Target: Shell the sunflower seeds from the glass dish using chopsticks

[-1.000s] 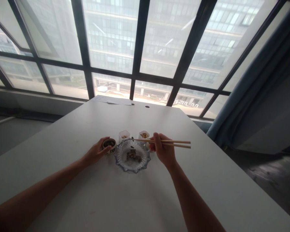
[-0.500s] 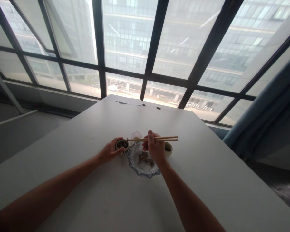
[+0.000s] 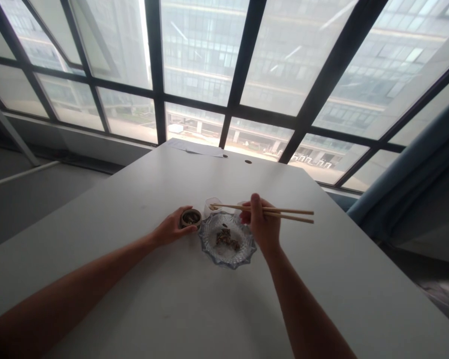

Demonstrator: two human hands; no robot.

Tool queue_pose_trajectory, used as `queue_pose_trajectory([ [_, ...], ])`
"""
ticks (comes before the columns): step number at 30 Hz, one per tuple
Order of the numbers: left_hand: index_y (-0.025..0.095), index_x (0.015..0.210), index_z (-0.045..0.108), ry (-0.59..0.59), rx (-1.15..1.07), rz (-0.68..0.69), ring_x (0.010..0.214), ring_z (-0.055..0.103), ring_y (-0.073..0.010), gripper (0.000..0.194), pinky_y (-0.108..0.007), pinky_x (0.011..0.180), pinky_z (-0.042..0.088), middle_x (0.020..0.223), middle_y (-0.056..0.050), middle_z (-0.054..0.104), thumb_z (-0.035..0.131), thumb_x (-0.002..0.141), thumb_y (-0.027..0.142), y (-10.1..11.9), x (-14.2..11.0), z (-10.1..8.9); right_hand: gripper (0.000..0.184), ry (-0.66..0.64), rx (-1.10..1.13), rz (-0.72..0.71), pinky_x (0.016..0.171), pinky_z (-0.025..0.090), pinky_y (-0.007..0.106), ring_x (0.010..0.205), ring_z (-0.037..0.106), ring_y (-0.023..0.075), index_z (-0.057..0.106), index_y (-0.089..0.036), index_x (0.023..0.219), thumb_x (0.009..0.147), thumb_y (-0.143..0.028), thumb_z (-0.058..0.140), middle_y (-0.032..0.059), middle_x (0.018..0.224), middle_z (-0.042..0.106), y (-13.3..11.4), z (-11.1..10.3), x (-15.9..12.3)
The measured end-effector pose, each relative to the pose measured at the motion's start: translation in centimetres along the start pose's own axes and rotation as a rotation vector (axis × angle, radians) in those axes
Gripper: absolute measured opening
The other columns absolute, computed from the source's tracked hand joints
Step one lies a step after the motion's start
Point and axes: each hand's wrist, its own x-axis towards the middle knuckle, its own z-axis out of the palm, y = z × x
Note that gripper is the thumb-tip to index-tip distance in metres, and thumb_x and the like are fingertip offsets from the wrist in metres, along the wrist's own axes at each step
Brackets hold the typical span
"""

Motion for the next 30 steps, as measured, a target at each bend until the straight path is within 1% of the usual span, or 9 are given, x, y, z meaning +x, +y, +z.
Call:
queue_pose_trajectory([
  [3,0.017,0.136,0.052,0.004,0.005,-0.008,0.114,0.065,-0.0322,0.074,-0.047,0.1,0.052,0.127,-0.016,0.067,0.071,0.078,0.058,-0.1,0.0,0.0,0.063,-0.158,-0.15,-0.024,0.037,0.043,0.024,0.038,0.055,0.014,0.066,-0.017,0.066,0.082,-0.078,0.058,0.003,0.048,0.061,1.0,-2.5,0.4],
  [6,0.018,0.135,0.053,0.008,0.006,-0.002,0.114,0.065,-0.0321,0.073,-0.047,0.099,0.053,0.127,-0.015,0.067,0.071,0.078,0.059,-0.2,-0.1,0.0,0.06,-0.358,-0.285,-0.094,0.04,0.043,0.025,0.042,0.055,0.0146,0.063,-0.019,0.062,0.089,-0.072,0.054,0.0033,0.05,0.061,2.2,-3.6,0.2],
  [12,0.017,0.136,0.052,0.001,0.021,-0.001,0.116,0.065,-0.0321,0.074,-0.047,0.1,0.052,0.128,-0.016,0.066,0.07,0.078,0.06,0.0,-0.1,-0.2,0.054,-0.464,-0.346,-0.154,0.043,0.046,0.025,0.046,0.058,0.0154,0.062,-0.021,0.065,0.093,-0.065,0.052,0.0036,0.053,0.063,3.9,-3.3,-0.2],
  [14,0.016,0.136,0.052,-0.007,0.024,-0.011,0.115,0.065,-0.0322,0.074,-0.047,0.1,0.052,0.128,-0.017,0.066,0.07,0.079,0.06,0.1,-0.1,-0.3,0.053,-0.416,-0.268,-0.095,0.042,0.047,0.025,0.045,0.058,0.0153,0.063,-0.02,0.066,0.091,-0.066,0.054,0.0033,0.053,0.063,4.5,-3.2,0.0],
  [19,0.014,0.137,0.05,-0.019,0.021,-0.021,0.114,0.065,-0.0316,0.076,-0.047,0.1,0.052,0.127,-0.017,0.066,0.069,0.079,0.06,0.1,-0.1,-0.3,0.059,-0.089,-0.028,0.243,0.032,0.044,0.024,0.033,0.053,0.0144,0.065,-0.017,0.067,0.077,-0.075,0.064,0.0031,0.045,0.061,5.7,-3.4,1.1],
  [22,0.016,0.136,0.05,-0.009,0.022,-0.013,0.114,0.066,-0.0315,0.075,-0.047,0.099,0.052,0.127,-0.017,0.067,0.069,0.079,0.06,0.0,-0.1,-0.3,0.059,-0.015,0.038,0.334,0.029,0.042,0.024,0.031,0.051,0.0139,0.064,-0.016,0.063,0.072,-0.074,0.069,0.0043,0.043,0.06,5.6,-3.8,1.7],
  [25,0.017,0.136,0.051,-0.002,0.015,-0.008,0.113,0.066,-0.0312,0.074,-0.047,0.099,0.052,0.126,-0.016,0.068,0.07,0.079,0.06,0.0,0.0,-0.2,0.06,-0.024,0.033,0.238,0.029,0.041,0.024,0.03,0.051,0.0141,0.064,-0.016,0.062,0.072,-0.076,0.068,0.0041,0.042,0.06,4.2,-4.1,1.2],
  [28,0.016,0.135,0.052,-0.002,0.008,-0.012,0.114,0.066,-0.0316,0.074,-0.047,0.1,0.052,0.127,-0.017,0.067,0.07,0.078,0.06,0.0,0.0,-0.2,0.059,-0.051,-0.018,-0.021,0.034,0.045,0.026,0.034,0.054,0.015,0.066,-0.019,0.066,0.081,-0.076,0.059,0.0035,0.046,0.062,1.8,-3.5,-0.6],
  [30,0.016,0.135,0.052,-0.005,-0.003,-0.014,0.113,0.066,-0.0317,0.075,-0.047,0.099,0.052,0.126,-0.016,0.068,0.071,0.078,0.061,0.0,0.0,-0.2,0.057,-0.147,-0.085,-0.183,0.041,0.049,0.028,0.04,0.058,0.0158,0.069,-0.021,0.07,0.088,-0.072,0.053,0.004,0.051,0.065,0.2,-2.4,-1.9],
])
